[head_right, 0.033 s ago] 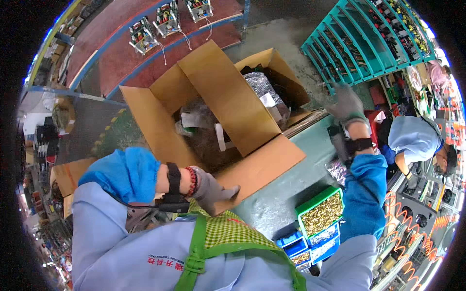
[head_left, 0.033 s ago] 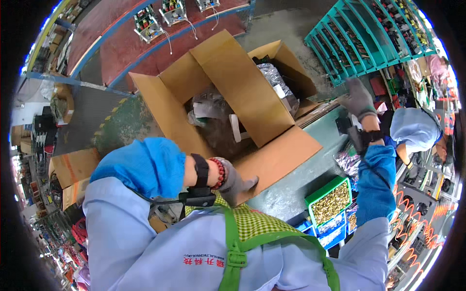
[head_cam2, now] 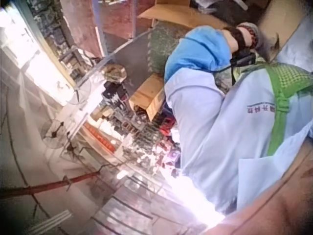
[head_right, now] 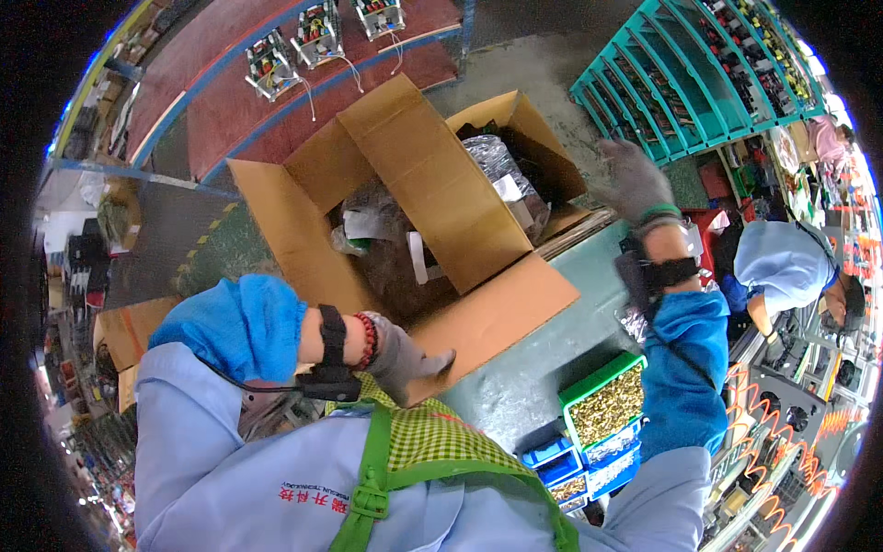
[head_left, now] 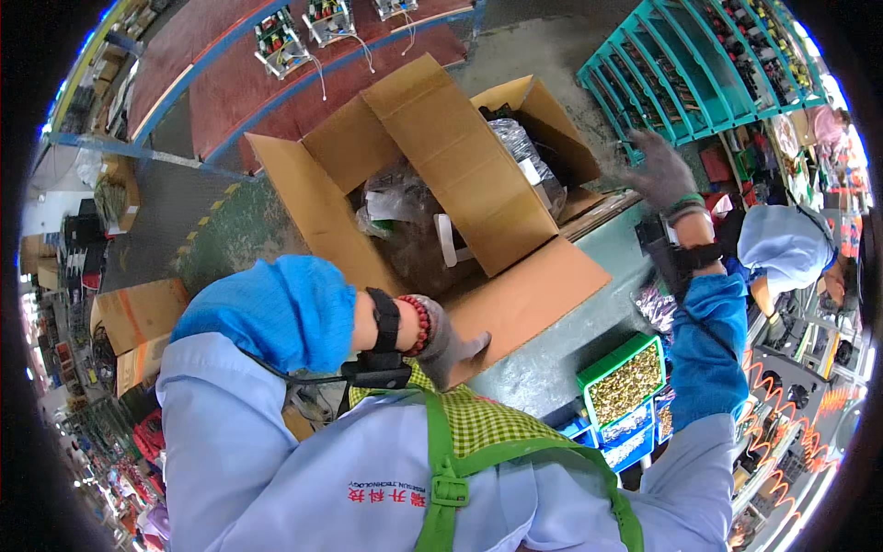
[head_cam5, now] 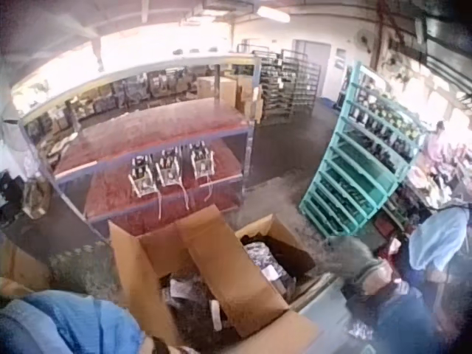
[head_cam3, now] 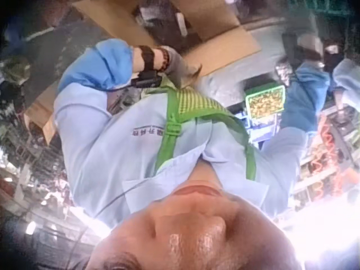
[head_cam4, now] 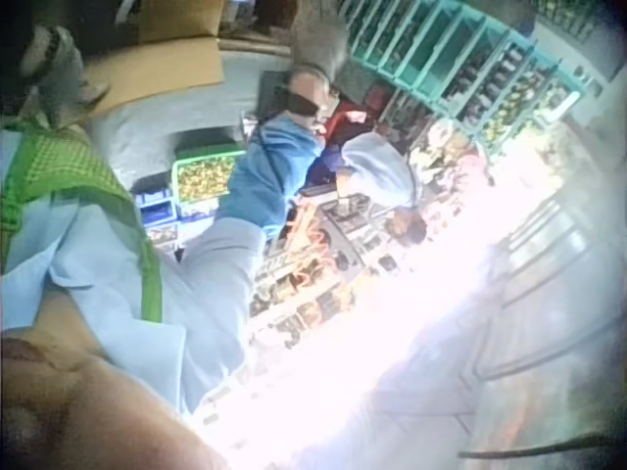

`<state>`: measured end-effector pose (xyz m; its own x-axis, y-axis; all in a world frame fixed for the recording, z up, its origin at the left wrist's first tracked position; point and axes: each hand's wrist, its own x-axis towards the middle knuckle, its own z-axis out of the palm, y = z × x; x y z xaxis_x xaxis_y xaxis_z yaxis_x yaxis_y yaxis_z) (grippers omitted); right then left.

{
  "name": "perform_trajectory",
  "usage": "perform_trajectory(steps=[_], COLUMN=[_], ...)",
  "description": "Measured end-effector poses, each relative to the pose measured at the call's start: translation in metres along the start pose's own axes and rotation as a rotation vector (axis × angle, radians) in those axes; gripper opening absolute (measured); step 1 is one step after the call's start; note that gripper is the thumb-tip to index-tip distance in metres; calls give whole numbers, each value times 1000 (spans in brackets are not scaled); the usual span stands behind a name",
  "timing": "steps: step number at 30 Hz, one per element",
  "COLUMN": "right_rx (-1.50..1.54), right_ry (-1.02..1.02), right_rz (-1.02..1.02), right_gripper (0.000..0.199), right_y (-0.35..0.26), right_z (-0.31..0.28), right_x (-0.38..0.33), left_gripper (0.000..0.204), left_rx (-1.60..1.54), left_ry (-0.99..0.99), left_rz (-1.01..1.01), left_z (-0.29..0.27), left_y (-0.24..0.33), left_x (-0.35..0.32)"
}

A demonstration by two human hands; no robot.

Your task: Assembling components of a power inverter using an electric screwdriver.

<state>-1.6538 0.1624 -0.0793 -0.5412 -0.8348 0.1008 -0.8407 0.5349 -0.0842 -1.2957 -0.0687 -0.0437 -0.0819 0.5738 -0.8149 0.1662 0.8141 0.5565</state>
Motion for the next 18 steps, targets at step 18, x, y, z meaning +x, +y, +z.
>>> perform_trajectory(steps=[18], right_rx=[201], right_ry=[-70], right_rz=[122], right_gripper=[87], right_y=[-317], right_z=[94], right_x=[54], left_gripper=[44], left_rx=[-28], left_ry=[502], left_rz=[-525], left_z=[33], left_y=[-226], left_x=[-77])
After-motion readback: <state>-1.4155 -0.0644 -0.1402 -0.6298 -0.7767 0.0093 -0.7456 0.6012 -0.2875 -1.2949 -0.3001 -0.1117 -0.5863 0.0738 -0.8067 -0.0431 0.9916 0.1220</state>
